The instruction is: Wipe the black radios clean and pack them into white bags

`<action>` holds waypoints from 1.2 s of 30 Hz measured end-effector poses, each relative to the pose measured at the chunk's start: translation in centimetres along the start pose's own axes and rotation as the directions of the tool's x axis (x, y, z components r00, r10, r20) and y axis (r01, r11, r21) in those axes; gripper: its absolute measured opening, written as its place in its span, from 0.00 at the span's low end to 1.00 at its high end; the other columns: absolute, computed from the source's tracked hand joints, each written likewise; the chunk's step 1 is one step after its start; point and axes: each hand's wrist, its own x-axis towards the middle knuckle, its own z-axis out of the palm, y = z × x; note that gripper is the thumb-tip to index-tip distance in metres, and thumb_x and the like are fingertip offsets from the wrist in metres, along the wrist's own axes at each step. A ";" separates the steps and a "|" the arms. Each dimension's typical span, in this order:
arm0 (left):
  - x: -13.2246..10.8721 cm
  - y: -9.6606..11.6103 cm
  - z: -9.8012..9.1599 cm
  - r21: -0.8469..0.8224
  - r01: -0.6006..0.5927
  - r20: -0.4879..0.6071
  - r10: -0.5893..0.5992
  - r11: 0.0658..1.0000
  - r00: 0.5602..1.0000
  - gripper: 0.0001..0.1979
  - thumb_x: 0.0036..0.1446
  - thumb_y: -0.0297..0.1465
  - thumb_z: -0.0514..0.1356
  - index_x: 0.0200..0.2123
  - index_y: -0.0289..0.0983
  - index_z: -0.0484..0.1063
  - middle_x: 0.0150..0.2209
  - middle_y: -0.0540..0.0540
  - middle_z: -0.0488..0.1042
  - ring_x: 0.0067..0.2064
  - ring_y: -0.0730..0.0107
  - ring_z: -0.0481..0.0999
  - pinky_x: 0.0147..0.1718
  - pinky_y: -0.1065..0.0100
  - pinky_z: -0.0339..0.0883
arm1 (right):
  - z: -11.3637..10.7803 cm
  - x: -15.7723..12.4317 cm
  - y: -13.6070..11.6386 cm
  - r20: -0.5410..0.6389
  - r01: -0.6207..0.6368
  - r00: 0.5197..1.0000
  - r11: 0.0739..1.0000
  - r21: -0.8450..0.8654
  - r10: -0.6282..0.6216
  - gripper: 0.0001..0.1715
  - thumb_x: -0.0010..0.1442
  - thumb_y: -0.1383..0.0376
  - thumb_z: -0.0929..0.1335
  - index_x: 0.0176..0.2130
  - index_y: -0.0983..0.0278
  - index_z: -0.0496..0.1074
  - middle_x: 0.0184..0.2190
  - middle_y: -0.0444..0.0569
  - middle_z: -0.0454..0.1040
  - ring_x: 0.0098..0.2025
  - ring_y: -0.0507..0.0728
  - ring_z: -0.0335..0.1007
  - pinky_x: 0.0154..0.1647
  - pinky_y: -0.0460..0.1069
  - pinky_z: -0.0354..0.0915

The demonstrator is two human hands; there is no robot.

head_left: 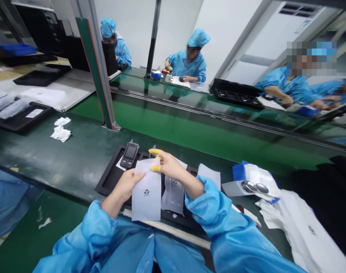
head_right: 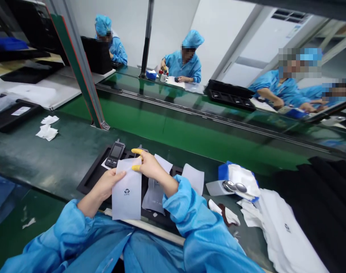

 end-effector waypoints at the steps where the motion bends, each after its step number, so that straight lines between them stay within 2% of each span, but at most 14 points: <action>1: 0.1 -0.2 0.0 -0.002 -0.009 -0.030 0.009 1.000 0.999 0.31 0.22 0.49 0.73 0.27 0.32 0.73 0.21 0.48 0.74 0.21 0.72 0.71 0.23 0.70 0.64 | -0.4 0.6 -0.2 -0.024 -0.004 1.000 0.999 -0.046 0.003 0.35 0.44 0.72 0.72 0.53 0.63 0.69 0.22 0.38 0.71 0.25 0.50 0.67 0.31 0.46 0.67; 6: 0.4 -0.2 0.0 0.024 -0.061 -0.118 0.064 0.998 0.991 0.26 0.23 0.46 0.73 0.25 0.33 0.73 0.19 0.51 0.72 0.19 0.75 0.67 0.20 0.73 0.59 | -2.9 4.8 -0.4 -0.263 -0.082 0.965 0.966 -0.247 0.014 0.15 0.55 0.65 0.69 0.45 0.64 0.74 0.37 0.48 0.77 0.43 0.55 0.72 0.48 0.49 0.65; 8: 0.3 0.0 0.1 0.039 -0.067 -0.127 0.072 0.997 0.989 0.26 0.26 0.48 0.71 0.24 0.33 0.73 0.18 0.52 0.71 0.19 0.75 0.66 0.19 0.73 0.57 | -3.2 6.4 0.0 -0.242 -0.136 0.968 0.950 -0.281 0.067 0.09 0.57 0.63 0.68 0.38 0.65 0.76 0.37 0.48 0.78 0.43 0.56 0.72 0.46 0.50 0.66; 11: 0.1 0.3 0.4 0.053 -0.076 -0.125 0.082 0.996 0.989 0.26 0.27 0.49 0.70 0.22 0.33 0.73 0.17 0.51 0.71 0.18 0.74 0.66 0.19 0.73 0.56 | -3.0 7.8 0.8 -0.161 -0.186 0.977 0.933 -0.306 0.142 0.14 0.61 0.58 0.67 0.39 0.67 0.73 0.39 0.47 0.75 0.40 0.54 0.72 0.43 0.52 0.70; 14: -0.2 0.6 0.6 0.049 -0.102 -0.128 0.108 0.994 0.986 0.26 0.24 0.46 0.72 0.25 0.33 0.75 0.21 0.49 0.74 0.21 0.72 0.70 0.22 0.71 0.62 | -2.7 7.6 1.0 -0.150 -0.184 0.979 0.926 -0.331 0.140 0.16 0.61 0.57 0.66 0.43 0.66 0.71 0.42 0.47 0.74 0.41 0.53 0.72 0.42 0.52 0.70; 18: -0.8 1.0 0.6 0.051 -0.123 -0.156 0.130 0.991 0.979 0.24 0.24 0.41 0.73 0.27 0.33 0.75 0.24 0.47 0.77 0.25 0.68 0.73 0.26 0.68 0.66 | -2.9 5.1 -0.1 -0.264 -0.106 0.965 0.932 -0.347 0.011 0.04 0.54 0.66 0.71 0.29 0.65 0.75 0.29 0.45 0.77 0.35 0.54 0.73 0.40 0.49 0.68; 20: -1.2 1.2 0.7 0.081 -0.132 -0.172 0.144 0.988 0.974 0.22 0.25 0.39 0.73 0.25 0.33 0.75 0.23 0.47 0.77 0.24 0.69 0.72 0.25 0.69 0.64 | -3.4 3.0 -1.1 -0.362 -0.043 0.927 0.934 -0.354 -0.095 0.03 0.53 0.66 0.70 0.29 0.62 0.75 0.32 0.46 0.78 0.39 0.56 0.73 0.44 0.50 0.67; 22: -1.5 1.5 0.9 0.151 -0.163 -0.185 0.189 0.975 0.964 0.20 0.26 0.38 0.73 0.24 0.33 0.75 0.21 0.49 0.75 0.23 0.70 0.71 0.24 0.71 0.62 | -4.5 0.9 -2.2 -0.500 0.048 0.835 0.935 -0.352 -0.231 0.06 0.55 0.63 0.68 0.33 0.61 0.75 0.39 0.48 0.78 0.45 0.57 0.71 0.50 0.51 0.65; 23: -1.6 1.6 1.0 0.198 -0.184 -0.187 0.221 0.963 0.957 0.19 0.27 0.39 0.72 0.23 0.34 0.75 0.20 0.50 0.74 0.23 0.70 0.70 0.24 0.71 0.61 | -5.2 0.0 -2.8 -0.581 0.125 0.751 0.931 -0.342 -0.314 0.08 0.56 0.61 0.67 0.34 0.61 0.75 0.39 0.48 0.77 0.45 0.56 0.71 0.51 0.52 0.65; 26: -1.9 1.8 1.7 0.298 -0.249 -0.164 0.306 0.922 0.938 0.17 0.35 0.43 0.69 0.22 0.34 0.76 0.18 0.52 0.71 0.23 0.71 0.68 0.23 0.71 0.59 | -7.2 -2.3 -4.5 -0.769 0.458 0.411 0.841 -0.290 -0.489 0.10 0.54 0.57 0.69 0.33 0.62 0.74 0.33 0.45 0.76 0.37 0.54 0.72 0.44 0.53 0.68; 27: -1.9 1.8 2.0 0.310 -0.270 -0.144 0.326 0.912 0.934 0.17 0.38 0.44 0.67 0.23 0.34 0.77 0.18 0.52 0.71 0.23 0.71 0.68 0.23 0.71 0.59 | -7.7 -3.0 -5.0 -0.793 0.538 0.337 0.795 -0.279 -0.506 0.11 0.53 0.56 0.70 0.32 0.61 0.74 0.31 0.44 0.75 0.34 0.53 0.71 0.42 0.52 0.69; 29: -2.1 1.9 2.6 0.302 -0.311 -0.109 0.357 0.901 0.928 0.16 0.40 0.42 0.67 0.26 0.35 0.78 0.21 0.51 0.73 0.25 0.69 0.70 0.25 0.70 0.61 | -8.2 -4.2 -6.1 -0.801 0.620 0.277 0.736 -0.273 -0.530 0.12 0.54 0.54 0.70 0.32 0.60 0.74 0.29 0.42 0.74 0.33 0.52 0.71 0.40 0.52 0.69; 33: -2.6 2.4 3.8 0.246 -0.349 -0.087 0.379 0.904 0.921 0.14 0.37 0.38 0.70 0.27 0.35 0.78 0.25 0.49 0.77 0.30 0.65 0.74 0.31 0.68 0.66 | -7.3 -5.8 -7.8 -0.798 0.691 0.200 0.660 -0.297 -0.568 0.12 0.56 0.53 0.69 0.32 0.60 0.74 0.29 0.42 0.74 0.34 0.51 0.71 0.40 0.52 0.69; 36: -3.1 2.9 4.5 0.237 -0.348 -0.091 0.377 0.907 0.922 0.13 0.35 0.36 0.70 0.25 0.36 0.78 0.25 0.48 0.77 0.29 0.65 0.75 0.31 0.67 0.67 | -6.4 -6.2 -8.4 -0.810 0.713 0.194 0.647 -0.271 -0.553 0.13 0.55 0.53 0.70 0.31 0.60 0.74 0.29 0.42 0.74 0.33 0.51 0.71 0.40 0.51 0.70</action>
